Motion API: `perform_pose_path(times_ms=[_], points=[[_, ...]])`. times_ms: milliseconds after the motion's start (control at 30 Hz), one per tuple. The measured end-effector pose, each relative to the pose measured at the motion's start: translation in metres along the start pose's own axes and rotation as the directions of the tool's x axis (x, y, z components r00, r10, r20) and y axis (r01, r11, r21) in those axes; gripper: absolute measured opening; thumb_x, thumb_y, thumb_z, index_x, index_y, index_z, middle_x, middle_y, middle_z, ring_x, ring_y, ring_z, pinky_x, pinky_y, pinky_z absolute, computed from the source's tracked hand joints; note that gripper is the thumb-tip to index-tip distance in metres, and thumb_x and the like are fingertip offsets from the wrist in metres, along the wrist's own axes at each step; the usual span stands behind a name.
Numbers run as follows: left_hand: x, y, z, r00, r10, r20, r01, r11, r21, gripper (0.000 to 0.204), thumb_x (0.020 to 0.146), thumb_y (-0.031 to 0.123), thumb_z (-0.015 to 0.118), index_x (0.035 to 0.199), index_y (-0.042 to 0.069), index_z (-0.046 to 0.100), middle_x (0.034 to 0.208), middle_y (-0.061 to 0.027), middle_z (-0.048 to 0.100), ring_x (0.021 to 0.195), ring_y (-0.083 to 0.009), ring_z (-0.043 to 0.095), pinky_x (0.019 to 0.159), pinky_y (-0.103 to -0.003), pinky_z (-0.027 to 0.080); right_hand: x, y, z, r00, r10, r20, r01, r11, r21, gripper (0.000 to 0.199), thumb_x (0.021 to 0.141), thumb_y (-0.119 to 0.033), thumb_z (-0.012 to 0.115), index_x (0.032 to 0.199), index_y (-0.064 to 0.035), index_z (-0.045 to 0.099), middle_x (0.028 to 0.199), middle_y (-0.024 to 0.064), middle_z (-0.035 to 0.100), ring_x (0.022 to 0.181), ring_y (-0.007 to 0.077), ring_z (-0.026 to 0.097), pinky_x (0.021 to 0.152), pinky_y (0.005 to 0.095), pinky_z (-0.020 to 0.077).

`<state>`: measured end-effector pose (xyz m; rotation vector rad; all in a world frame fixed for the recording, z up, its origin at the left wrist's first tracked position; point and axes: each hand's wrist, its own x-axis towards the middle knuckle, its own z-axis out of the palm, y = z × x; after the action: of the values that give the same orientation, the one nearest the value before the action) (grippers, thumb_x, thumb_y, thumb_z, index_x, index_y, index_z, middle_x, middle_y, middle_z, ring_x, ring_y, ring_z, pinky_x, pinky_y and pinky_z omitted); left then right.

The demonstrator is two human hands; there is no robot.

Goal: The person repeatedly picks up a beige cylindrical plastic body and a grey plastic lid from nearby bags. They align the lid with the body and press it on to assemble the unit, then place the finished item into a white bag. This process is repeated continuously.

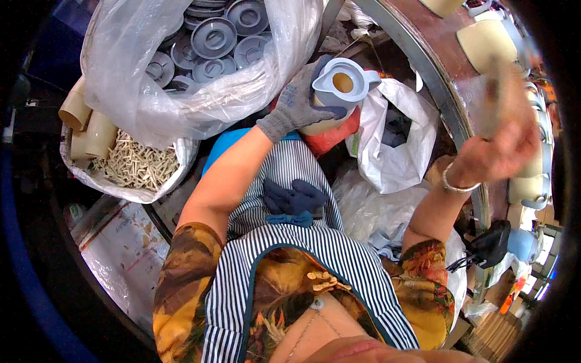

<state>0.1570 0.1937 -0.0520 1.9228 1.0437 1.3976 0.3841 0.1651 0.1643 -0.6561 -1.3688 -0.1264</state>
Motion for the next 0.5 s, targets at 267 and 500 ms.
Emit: perform_pose_path(times_ms=[267,500], points=[[-0.001,-0.006,-0.014,0.996,0.03,0.088,-0.037,0.996,0.085,0.095,0.06,0.043,0.086,0.134,0.003,0.041,0.131,-0.0188,0.051,0.121,-0.0342,0.05,0.103,-0.041,0.04,-0.107,0.025,0.066,0.579,-0.037,0.815,0.399,0.884,-0.243,0.025,0.084,-0.023,0.063,0.106,-0.0092,0.065,0.097,0.0104,0.064,0.095,0.0301,0.06,0.09,0.043,0.0411],[0.079,0.079,-0.038,0.994,0.099,0.036,-0.105,0.969,0.225,0.069,0.074,0.052,0.073,0.12,0.002,0.058,0.118,-0.0198,0.061,0.105,-0.0328,0.061,0.091,-0.041,0.046,-0.121,0.05,-0.04,0.743,0.579,0.336,-0.43,0.798,-0.422,0.026,0.097,-0.026,0.052,0.112,-0.0057,0.059,0.086,0.0076,0.063,0.08,0.0199,0.061,0.074,0.0313,0.048]])
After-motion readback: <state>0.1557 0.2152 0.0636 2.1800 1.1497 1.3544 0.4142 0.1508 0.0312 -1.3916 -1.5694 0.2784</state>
